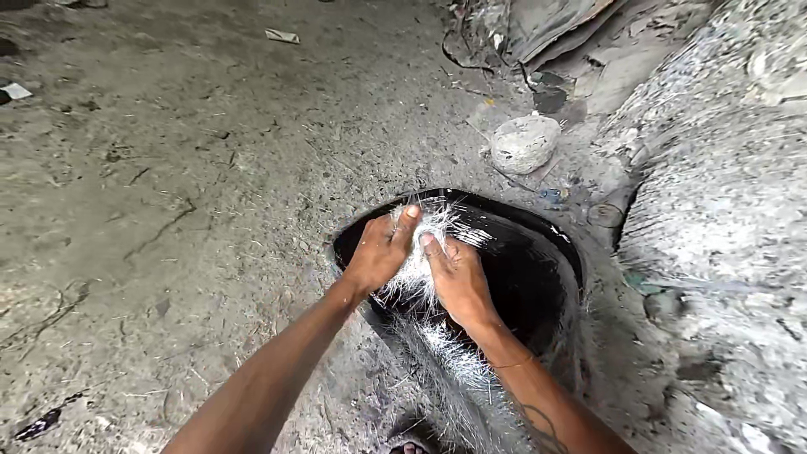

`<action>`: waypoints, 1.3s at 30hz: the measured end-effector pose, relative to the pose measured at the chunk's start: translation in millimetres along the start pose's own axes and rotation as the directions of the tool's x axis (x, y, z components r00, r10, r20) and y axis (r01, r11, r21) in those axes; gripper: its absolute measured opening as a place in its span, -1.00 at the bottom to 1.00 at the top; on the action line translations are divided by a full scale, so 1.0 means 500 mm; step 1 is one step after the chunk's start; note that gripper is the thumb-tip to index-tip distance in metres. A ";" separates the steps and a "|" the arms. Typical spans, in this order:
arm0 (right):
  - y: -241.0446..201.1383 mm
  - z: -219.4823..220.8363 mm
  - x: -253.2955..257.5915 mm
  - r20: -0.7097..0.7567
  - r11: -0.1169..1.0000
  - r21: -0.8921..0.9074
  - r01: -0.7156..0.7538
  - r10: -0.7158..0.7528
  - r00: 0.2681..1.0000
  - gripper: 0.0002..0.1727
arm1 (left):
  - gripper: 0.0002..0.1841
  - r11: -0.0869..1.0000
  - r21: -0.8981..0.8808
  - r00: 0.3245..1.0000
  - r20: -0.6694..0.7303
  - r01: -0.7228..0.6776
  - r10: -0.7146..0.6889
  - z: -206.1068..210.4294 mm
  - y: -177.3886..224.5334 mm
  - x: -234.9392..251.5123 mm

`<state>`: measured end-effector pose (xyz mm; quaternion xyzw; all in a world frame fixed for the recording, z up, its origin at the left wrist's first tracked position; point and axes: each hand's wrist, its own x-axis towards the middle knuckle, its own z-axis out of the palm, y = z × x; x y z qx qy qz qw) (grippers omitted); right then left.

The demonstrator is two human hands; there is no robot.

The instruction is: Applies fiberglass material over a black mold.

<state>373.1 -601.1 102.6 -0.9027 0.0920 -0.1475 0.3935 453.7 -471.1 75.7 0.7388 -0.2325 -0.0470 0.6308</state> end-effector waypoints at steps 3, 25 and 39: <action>0.003 -0.056 0.003 0.155 0.999 -0.013 -0.032 0.034 0.987 -0.54 | -0.67 0.994 -0.084 0.978 0.194 -0.063 0.078 -0.054 -0.030 0.012; 0.148 0.031 -0.161 0.552 0.534 -0.555 0.638 -0.337 0.763 -0.62 | -0.49 0.566 0.603 0.758 0.649 -0.562 0.063 -0.068 -0.275 -0.059; 0.122 0.032 -0.160 0.543 0.602 -0.564 0.565 -0.245 0.803 -0.29 | -0.70 0.768 0.482 0.783 0.621 -0.421 0.040 -0.027 -0.220 -0.124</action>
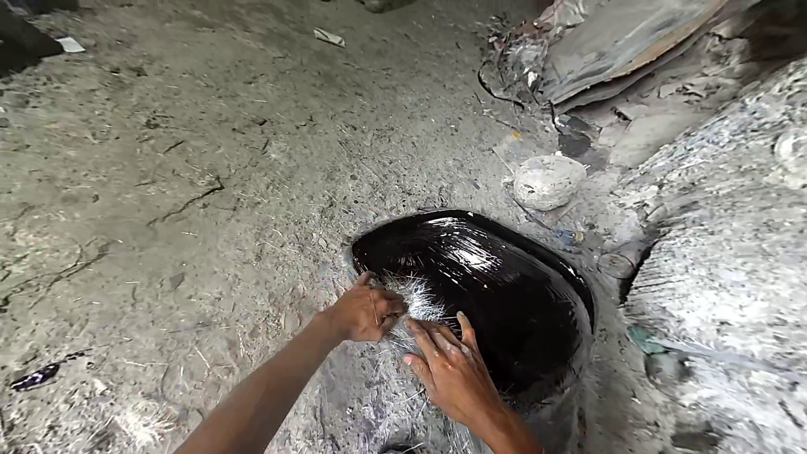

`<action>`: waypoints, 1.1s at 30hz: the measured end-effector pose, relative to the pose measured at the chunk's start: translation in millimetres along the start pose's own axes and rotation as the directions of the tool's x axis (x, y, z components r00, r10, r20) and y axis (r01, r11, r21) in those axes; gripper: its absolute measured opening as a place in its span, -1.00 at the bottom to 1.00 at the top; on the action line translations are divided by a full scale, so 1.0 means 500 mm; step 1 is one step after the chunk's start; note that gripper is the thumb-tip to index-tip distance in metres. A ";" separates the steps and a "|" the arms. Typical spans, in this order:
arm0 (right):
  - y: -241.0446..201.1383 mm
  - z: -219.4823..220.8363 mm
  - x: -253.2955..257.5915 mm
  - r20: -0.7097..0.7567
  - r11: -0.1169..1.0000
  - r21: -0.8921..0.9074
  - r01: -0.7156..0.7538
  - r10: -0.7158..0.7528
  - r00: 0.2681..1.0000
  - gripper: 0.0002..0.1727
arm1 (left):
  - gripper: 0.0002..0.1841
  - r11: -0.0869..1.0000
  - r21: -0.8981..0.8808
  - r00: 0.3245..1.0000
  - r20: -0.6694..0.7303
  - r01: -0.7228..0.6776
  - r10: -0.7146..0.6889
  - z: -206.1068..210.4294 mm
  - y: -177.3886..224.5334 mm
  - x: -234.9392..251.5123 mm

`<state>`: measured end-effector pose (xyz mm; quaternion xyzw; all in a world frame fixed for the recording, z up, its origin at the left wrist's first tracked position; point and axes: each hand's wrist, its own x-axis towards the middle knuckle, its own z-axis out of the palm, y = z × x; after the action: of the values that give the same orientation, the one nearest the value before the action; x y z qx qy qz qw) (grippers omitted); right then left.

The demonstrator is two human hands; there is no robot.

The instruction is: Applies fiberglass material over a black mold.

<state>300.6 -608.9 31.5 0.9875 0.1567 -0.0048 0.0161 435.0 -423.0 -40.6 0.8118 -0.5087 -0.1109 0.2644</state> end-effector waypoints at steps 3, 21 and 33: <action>0.007 0.002 0.011 -0.034 1.000 0.008 -0.013 0.014 0.999 -0.25 | -0.77 1.000 -0.027 0.999 -0.045 0.001 -0.002 -0.001 0.005 0.003; -0.379 0.068 -0.056 0.012 0.762 0.496 0.418 -0.487 0.873 -0.60 | -0.26 0.170 -0.183 0.187 0.078 0.968 -0.979 0.152 0.304 -0.960; -0.706 0.225 0.013 0.298 0.673 0.547 0.498 -0.713 0.634 -0.67 | -0.16 0.300 -0.281 0.212 -0.302 0.912 -0.929 0.198 0.330 -0.933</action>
<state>197.0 -275.4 -91.7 0.8160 0.4729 -0.2928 -0.1572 50.1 -98.1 -75.4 0.9503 0.1421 -0.0827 0.2643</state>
